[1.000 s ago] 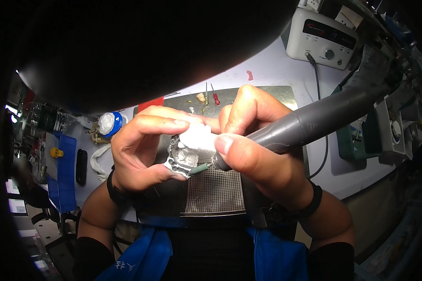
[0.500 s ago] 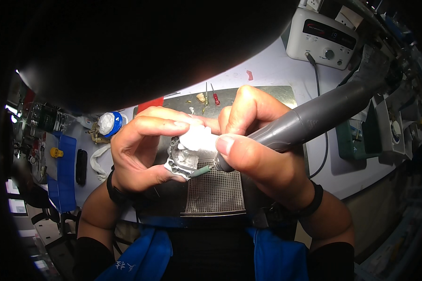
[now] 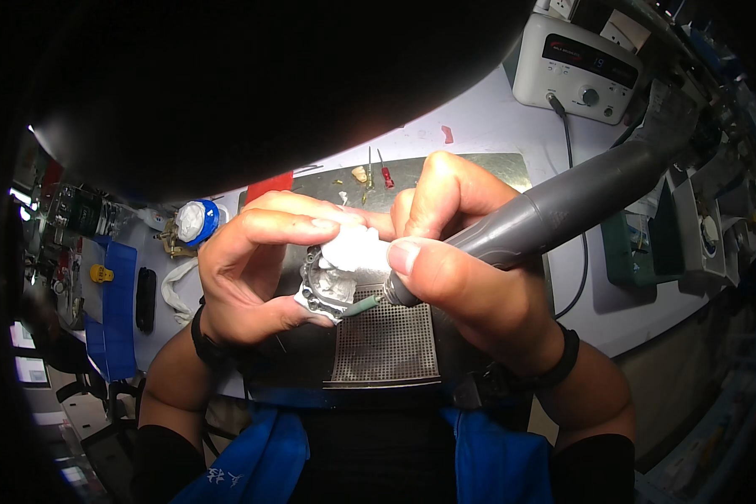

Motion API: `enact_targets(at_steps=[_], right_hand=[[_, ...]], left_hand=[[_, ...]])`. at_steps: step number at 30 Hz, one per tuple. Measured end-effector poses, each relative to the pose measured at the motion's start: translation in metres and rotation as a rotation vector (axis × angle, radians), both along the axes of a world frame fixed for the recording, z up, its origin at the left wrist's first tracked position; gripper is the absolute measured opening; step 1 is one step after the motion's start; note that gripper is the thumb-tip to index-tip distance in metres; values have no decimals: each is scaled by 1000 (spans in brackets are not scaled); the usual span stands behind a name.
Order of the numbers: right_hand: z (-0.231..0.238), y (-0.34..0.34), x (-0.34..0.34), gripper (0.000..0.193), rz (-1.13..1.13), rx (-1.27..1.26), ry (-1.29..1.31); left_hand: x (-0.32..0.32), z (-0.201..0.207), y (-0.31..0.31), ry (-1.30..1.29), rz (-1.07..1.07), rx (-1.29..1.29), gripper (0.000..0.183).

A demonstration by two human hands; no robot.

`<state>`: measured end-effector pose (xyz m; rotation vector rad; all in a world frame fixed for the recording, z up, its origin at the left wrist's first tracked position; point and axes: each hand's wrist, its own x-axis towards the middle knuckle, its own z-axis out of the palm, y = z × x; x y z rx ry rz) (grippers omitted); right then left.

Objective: The person holds a dental framework and a white mold, grinding the metal surface with a rotary tool. They rotate the framework to reach different sections, occasionally wiping the metal with a cloth before resuming the grinding.

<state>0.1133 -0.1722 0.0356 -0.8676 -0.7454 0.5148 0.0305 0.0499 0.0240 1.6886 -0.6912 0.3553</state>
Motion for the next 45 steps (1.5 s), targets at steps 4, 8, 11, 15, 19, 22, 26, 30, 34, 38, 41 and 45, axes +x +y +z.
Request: enact_targets(at_steps=[4, 8, 11, 15, 19, 22, 26, 30, 34, 38, 41, 45], right_hand=[[-1, 0, -1, 21, -17, -18, 20], [0, 0, 0, 22, 12, -1, 20], [0, 1, -1, 22, -7, -16, 15], [-1, 1, -1, 22, -19, -17, 0], [0, 0, 0, 22, 2, -24, 8], [1, 0, -1, 22, 4, -27, 13], [0, 0, -1, 22, 3, -15, 13], [2, 1, -3, 22, -4, -27, 1], [0, 0, -1, 22, 11, -26, 17], [4, 2, -5, 22, -42, -71, 24], [-1, 1, -1, 22, 8, -28, 19], [-2, 0, 1, 21, 21, 22, 66]], left_hand=[[0, 0, 0, 6, -12, -11, 48], [0, 0, 0, -5, 6, 2, 48], [0, -1, -1, -14, 7, 10, 47], [0, 0, 0, -2, -6, -10, 47], [0, 0, 0, -1, -4, 4, 48], [0, 0, -1, 1, -10, -8, 49], [1, 0, -1, -5, -10, 8, 50], [0, 0, -1, 6, -6, 7, 51], [0, -1, -1, -1, 0, 9, 50], [1, -1, 0, -30, -1, 27, 49], [0, 0, 0, -16, 8, 34, 49], [0, 0, 2, -25, 12, 20, 51]])
